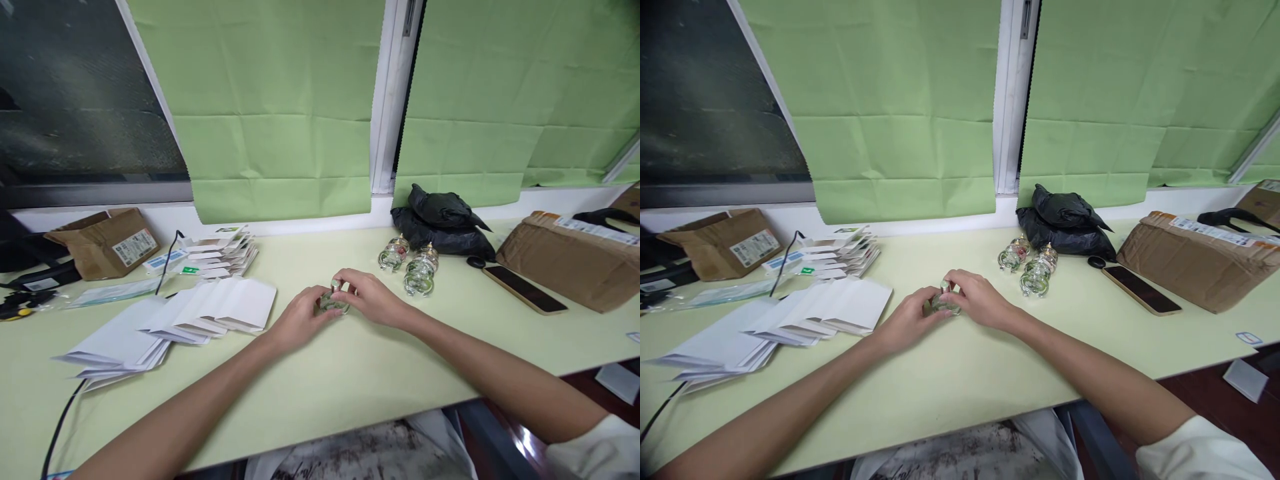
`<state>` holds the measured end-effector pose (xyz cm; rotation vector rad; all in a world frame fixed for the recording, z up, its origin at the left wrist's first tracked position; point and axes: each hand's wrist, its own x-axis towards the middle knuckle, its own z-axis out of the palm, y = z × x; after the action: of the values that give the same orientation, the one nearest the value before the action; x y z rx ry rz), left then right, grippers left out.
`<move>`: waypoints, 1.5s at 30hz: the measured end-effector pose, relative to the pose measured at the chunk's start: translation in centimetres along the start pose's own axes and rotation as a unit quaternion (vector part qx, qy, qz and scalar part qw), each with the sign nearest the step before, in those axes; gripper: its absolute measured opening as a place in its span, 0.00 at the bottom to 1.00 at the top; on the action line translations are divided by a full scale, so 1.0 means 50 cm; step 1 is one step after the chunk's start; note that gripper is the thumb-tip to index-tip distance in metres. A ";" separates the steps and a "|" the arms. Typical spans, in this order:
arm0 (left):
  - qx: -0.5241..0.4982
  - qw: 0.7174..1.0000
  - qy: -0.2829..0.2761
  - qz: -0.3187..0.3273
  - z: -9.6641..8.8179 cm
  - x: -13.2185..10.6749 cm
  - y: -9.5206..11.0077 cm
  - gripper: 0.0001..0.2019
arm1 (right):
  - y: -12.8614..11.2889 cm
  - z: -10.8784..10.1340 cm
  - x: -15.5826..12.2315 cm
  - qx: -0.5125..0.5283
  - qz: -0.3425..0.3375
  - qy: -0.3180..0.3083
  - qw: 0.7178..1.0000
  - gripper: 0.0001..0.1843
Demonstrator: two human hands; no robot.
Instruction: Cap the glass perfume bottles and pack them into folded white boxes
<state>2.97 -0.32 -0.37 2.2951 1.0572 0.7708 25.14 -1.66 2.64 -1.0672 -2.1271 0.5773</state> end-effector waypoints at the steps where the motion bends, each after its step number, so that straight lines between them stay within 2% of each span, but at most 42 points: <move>1: 0.004 1.000 -0.005 0.000 -0.001 0.000 0.001 0.17 | 0.000 0.001 0.001 -0.006 -0.008 0.002 1.000 0.05; 6: 0.017 1.000 -0.009 -0.001 -0.002 0.002 -0.001 0.14 | 0.005 0.008 -0.001 -0.027 -0.027 0.016 0.999 0.02; 12: 0.026 1.000 -0.007 0.003 -0.001 0.002 -0.006 0.15 | 0.005 0.017 -0.002 -0.002 -0.019 0.033 0.999 0.04; 14: 0.024 1.000 -0.008 0.001 -0.001 0.003 -0.007 0.16 | -0.004 -0.002 0.006 0.027 -0.026 0.066 0.997 0.06; 16: 0.022 1.000 -0.003 0.001 -0.001 0.003 -0.007 0.17 | -0.011 -0.032 0.016 0.049 -0.031 0.129 0.990 0.09; 18: 0.019 1.000 0.005 0.000 0.001 0.004 -0.007 0.17 | -0.006 -0.061 0.022 0.011 -0.030 0.165 0.986 0.11; 21: 0.014 1.000 0.017 -0.007 0.003 0.005 -0.010 0.17 | 0.027 -0.075 0.014 -0.058 0.002 0.091 0.994 0.09; 24: 0.020 0.999 0.029 -0.026 0.006 0.007 -0.014 0.16 | 0.070 -0.056 -0.006 -0.106 0.050 0.009 0.993 0.08; 29: 0.023 0.998 0.041 -0.036 0.008 0.008 -0.018 0.15 | 0.094 -0.031 -0.031 -0.155 0.027 -0.069 0.985 0.11; 33: 0.012 0.998 0.041 -0.037 0.007 0.007 -0.018 0.15 | 0.076 -0.048 -0.030 -0.193 0.000 -0.086 0.977 0.15; 36: 0.007 0.999 0.037 -0.034 0.006 0.007 -0.018 0.16 | 0.048 -0.062 -0.011 -0.181 -0.041 -0.057 0.981 0.18; 38: 0.006 0.999 0.033 -0.033 0.004 0.007 -0.017 0.16 | 0.026 -0.062 0.009 -0.147 -0.083 -0.054 0.984 0.16; 40: 0.009 0.999 0.031 -0.035 0.003 0.007 -0.016 0.16 | 0.007 -0.057 0.031 -0.143 -0.115 -0.077 0.980 0.12; 45: 0.012 0.999 0.027 -0.037 0.000 0.005 -0.012 0.15 | -0.014 -0.051 0.070 -0.165 -0.135 -0.131 0.968 0.07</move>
<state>2.79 0.22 -0.71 2.2523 1.1738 0.7996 25.17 1.04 6.11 -0.8848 -2.6150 0.2471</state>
